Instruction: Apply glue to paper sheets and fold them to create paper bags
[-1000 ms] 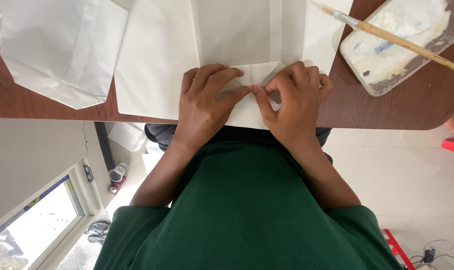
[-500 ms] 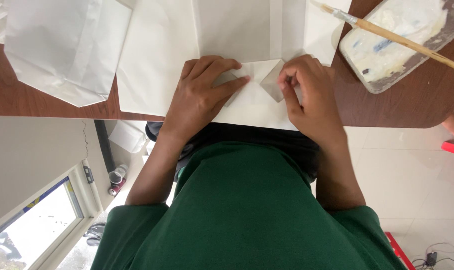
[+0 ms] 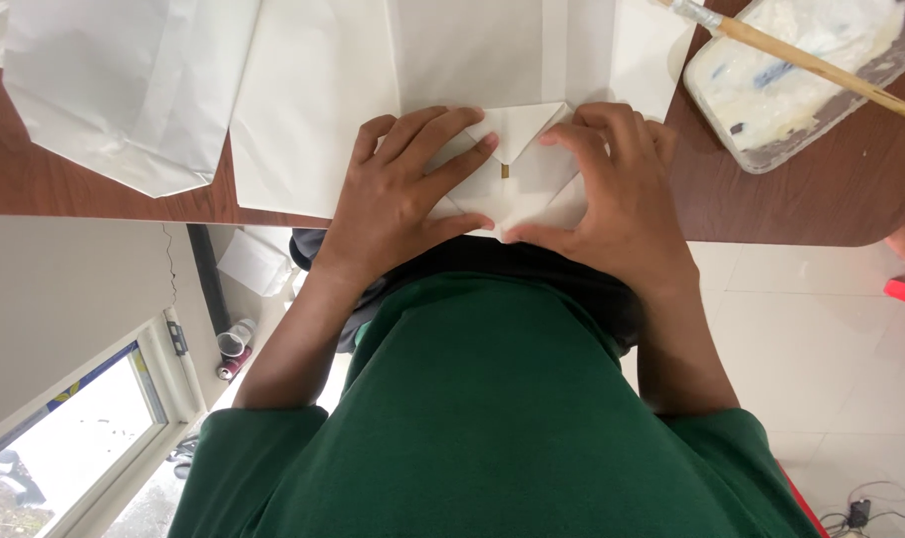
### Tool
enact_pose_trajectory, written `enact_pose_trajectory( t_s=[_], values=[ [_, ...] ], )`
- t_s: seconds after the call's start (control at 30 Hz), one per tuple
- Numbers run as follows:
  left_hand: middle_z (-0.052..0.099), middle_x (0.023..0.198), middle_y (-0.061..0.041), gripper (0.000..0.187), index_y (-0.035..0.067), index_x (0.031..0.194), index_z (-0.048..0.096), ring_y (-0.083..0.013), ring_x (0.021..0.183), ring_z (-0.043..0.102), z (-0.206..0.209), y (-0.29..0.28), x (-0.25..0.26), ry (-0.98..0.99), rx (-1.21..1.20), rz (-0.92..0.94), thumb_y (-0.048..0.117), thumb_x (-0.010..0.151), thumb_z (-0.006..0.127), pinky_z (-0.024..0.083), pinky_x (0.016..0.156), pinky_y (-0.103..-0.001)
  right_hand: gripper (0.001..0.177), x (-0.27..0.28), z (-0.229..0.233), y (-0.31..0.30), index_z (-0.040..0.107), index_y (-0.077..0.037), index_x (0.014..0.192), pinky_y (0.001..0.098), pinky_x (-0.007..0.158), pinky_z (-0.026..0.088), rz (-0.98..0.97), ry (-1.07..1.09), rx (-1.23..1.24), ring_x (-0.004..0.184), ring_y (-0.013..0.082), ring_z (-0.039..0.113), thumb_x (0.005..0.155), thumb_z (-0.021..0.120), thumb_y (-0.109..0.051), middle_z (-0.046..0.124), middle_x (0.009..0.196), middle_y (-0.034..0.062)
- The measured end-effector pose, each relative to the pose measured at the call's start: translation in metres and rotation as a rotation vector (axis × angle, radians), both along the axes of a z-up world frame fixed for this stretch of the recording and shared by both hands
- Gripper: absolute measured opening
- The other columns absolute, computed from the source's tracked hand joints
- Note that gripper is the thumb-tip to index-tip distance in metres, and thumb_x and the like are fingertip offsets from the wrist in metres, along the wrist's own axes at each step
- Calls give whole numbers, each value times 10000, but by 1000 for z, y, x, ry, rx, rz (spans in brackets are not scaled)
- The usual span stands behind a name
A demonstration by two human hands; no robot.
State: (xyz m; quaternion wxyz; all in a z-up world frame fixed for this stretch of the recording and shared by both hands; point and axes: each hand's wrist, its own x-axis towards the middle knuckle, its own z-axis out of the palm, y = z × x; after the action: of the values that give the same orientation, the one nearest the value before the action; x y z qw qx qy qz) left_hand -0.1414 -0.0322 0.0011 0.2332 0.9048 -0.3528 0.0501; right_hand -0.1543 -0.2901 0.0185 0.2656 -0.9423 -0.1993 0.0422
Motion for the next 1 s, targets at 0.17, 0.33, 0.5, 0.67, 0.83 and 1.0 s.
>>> enact_pose_trajectory(
  t_s=[0.17,0.33,0.5,0.67,0.83,1.0],
  values=[
    [550,1493,-132,888,96,1432,610,-330,1380,540,11,4,3,164,-81,-33,746,845,759,391,1091,-549,839,-2,6,-6,657,-105,1265,510,1052,318,66,-18,70,1266,295,519,703,848,-699,504,1274,112],
    [500,1526,-220,607,28,1464,566,-431,1414,513,3,15,29,75,-175,178,286,1022,893,469,1156,-586,303,-11,0,-7,652,-16,1166,480,1051,382,4,-69,338,1181,355,574,993,699,-261,589,1218,174],
    [-50,1779,-125,1046,142,1702,-59,-274,1671,-18,-17,-4,48,257,377,492,777,1186,593,57,1407,-497,528,-23,-15,-6,571,70,1360,572,1060,438,-314,-268,95,1209,447,503,1048,636,-351,566,1333,254],
    [140,1782,-113,970,136,1689,76,-310,1683,121,-15,-32,41,188,59,547,605,1107,695,86,1367,-602,509,-22,-26,-13,636,-17,1383,532,1027,464,-278,-340,45,1223,380,518,1017,735,-357,581,1433,83],
    [251,1746,-128,954,81,1655,164,-334,1661,182,-19,-35,39,245,-243,574,405,1036,813,48,1338,-653,506,-23,-28,-14,674,-81,1382,486,1027,408,-302,-276,32,1269,284,523,1007,708,-420,574,1487,-49],
    [79,1770,-140,840,183,1634,353,-334,1696,128,-9,-36,28,277,-535,442,151,995,897,302,1402,-518,506,-23,-27,-13,672,-109,1377,510,1022,406,-318,-242,-11,1304,298,521,993,684,-438,574,1491,-51]
  ],
)
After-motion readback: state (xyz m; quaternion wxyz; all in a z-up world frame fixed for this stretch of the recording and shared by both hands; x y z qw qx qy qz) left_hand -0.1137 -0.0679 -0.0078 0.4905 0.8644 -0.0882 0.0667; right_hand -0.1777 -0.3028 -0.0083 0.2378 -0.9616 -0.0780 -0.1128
